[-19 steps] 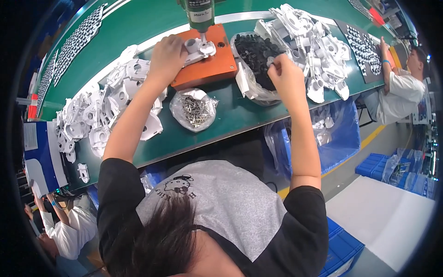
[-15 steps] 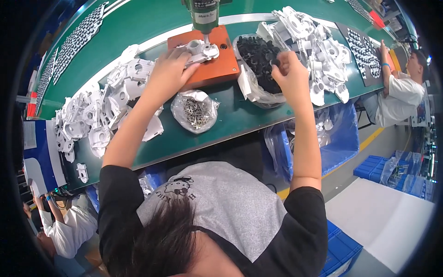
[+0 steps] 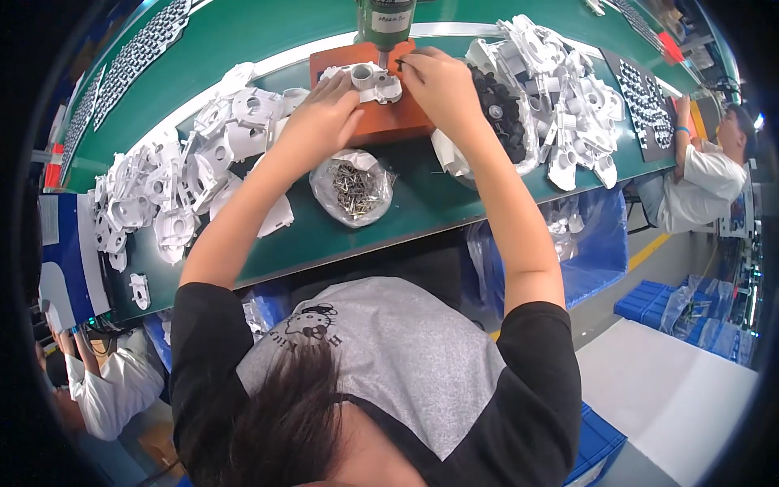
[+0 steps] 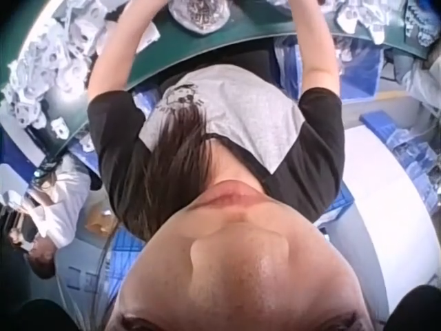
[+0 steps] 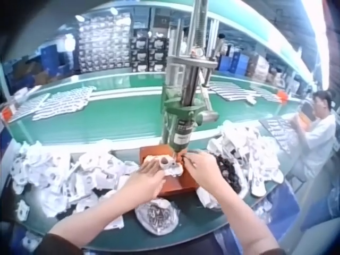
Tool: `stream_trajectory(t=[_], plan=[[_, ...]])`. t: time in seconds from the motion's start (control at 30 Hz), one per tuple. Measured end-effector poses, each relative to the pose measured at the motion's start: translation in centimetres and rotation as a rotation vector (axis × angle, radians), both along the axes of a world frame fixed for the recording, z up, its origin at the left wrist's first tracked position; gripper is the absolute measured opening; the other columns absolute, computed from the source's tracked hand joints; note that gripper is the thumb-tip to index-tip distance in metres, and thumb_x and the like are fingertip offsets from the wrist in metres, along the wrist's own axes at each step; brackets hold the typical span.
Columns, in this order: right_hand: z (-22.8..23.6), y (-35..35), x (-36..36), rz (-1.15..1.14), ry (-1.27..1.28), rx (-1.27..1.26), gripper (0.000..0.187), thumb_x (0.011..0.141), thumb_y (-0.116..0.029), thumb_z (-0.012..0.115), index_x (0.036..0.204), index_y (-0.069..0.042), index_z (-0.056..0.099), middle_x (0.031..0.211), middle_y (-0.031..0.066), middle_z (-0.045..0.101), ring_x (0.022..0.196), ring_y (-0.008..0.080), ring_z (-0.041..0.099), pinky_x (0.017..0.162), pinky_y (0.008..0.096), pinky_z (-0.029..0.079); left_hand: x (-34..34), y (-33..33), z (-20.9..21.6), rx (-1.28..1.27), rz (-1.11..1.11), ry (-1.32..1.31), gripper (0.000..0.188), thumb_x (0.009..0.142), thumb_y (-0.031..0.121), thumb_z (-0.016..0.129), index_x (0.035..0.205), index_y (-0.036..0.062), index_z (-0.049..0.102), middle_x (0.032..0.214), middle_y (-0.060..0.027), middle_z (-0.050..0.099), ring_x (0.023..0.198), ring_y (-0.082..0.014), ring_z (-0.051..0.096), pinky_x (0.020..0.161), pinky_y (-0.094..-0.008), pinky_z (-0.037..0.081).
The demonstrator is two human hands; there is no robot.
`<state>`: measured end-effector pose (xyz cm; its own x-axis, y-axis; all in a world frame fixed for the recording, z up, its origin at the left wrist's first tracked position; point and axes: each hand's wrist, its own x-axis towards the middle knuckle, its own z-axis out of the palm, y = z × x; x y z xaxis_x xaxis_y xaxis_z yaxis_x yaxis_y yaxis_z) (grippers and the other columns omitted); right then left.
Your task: Assembling plastic electronic component housings using internal parts and a manual arbor press.
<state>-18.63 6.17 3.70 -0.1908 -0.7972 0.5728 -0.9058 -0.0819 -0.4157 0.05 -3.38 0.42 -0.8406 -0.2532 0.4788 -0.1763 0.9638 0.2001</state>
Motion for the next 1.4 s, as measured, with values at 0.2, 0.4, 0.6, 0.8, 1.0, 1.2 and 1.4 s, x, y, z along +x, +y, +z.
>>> stream_trajectory(t=[0.2, 0.4, 0.6, 0.8, 1.0, 1.2, 1.4], plan=[[-2.3, -1.7, 0.5, 0.118, 0.320, -0.036, 0.012, 0.077, -0.013, 0.059, 0.083, -0.005, 0.066, 0.083, 0.0070, 0.063, 0.078, 0.0262, 0.059, 0.069, 0.0362, 0.049, 0.5, 0.9, 0.0, 0.059, 0.020, 0.044, 0.038, 0.078, 0.028, 0.066, 0.098, -0.0011, 0.052, 0.124, -0.0246, 0.047, 0.120, -0.0412, 0.040, 0.101, -0.0459, 0.034], [-2.3, -0.2, 1.2, 0.084, 0.327, 0.093, 0.027, 0.083, -0.023, 0.058, 0.103, -0.006, 0.065, 0.107, 0.0085, 0.062, 0.109, 0.0245, 0.051, 0.090, 0.0381, 0.040, 0.2, 1.3, 0.1, 0.095, 0.058, 0.034, 0.050, 0.070, 0.032, 0.073, 0.102, 0.0002, 0.053, 0.125, -0.0241, 0.048, 0.121, -0.0389, 0.041, 0.101, -0.0450, 0.035], [-0.1, 3.9, 2.9, -0.007, -0.012, 0.062, 0.019, 0.075, -0.010, 0.063, 0.091, -0.001, 0.058, 0.097, 0.0148, 0.059, 0.088, 0.0312, 0.057, 0.074, 0.0364, 0.047, 0.5, 0.8, 0.5, 0.169, 0.050, 0.009, 0.052, 0.069, 0.033, 0.074, 0.103, -0.0005, 0.053, 0.125, -0.0237, 0.048, 0.120, -0.0365, 0.043, 0.101, -0.0430, 0.035], [-4.1, 11.0, 3.9, -0.051, 0.053, 0.644, 0.015, 0.080, -0.010, 0.059, 0.089, 0.001, 0.061, 0.075, 0.0166, 0.061, 0.068, 0.0337, 0.061, 0.062, 0.0382, 0.050, 0.2, 1.1, 0.3, 0.083, 0.056, 0.008, 0.054, 0.069, 0.035, 0.073, 0.102, -0.0028, 0.053, 0.124, -0.0251, 0.048, 0.119, -0.0372, 0.044, 0.103, -0.0434, 0.033], [-5.5, 10.0, 4.9, -0.164, 0.540, 0.670, 0.006, 0.073, -0.004, 0.056, 0.075, 0.000, 0.054, 0.070, 0.0162, 0.060, 0.062, 0.0257, 0.065, 0.050, 0.0335, 0.053, 0.2, 1.0, 0.0, 0.100, 0.052, 0.057, 0.053, 0.069, 0.036, 0.074, 0.100, -0.0029, 0.053, 0.124, -0.0268, 0.048, 0.119, -0.0377, 0.044, 0.104, -0.0437, 0.032], [-3.6, 7.4, 4.7, -0.059, 0.366, 0.892, 0.012, 0.069, -0.009, 0.060, 0.071, 0.002, 0.061, 0.071, 0.0209, 0.063, 0.067, 0.0329, 0.065, 0.060, 0.0384, 0.054, 0.4, 1.1, 0.2, 0.132, 0.063, 0.045, 0.054, 0.069, 0.037, 0.073, 0.100, -0.0028, 0.054, 0.124, -0.0263, 0.048, 0.121, -0.0374, 0.042, 0.104, -0.0436, 0.032], [2.2, 4.5, 2.7, 0.025, -0.138, 0.602, 0.020, 0.067, -0.016, 0.064, 0.072, 0.004, 0.061, 0.065, 0.0199, 0.060, 0.062, 0.0319, 0.062, 0.060, 0.0351, 0.049, 0.5, 0.9, -0.1, 0.135, 0.074, 0.029, 0.057, 0.069, 0.035, 0.073, 0.107, -0.0031, 0.053, 0.125, -0.0224, 0.049, 0.122, -0.0362, 0.041, 0.103, -0.0436, 0.033]])
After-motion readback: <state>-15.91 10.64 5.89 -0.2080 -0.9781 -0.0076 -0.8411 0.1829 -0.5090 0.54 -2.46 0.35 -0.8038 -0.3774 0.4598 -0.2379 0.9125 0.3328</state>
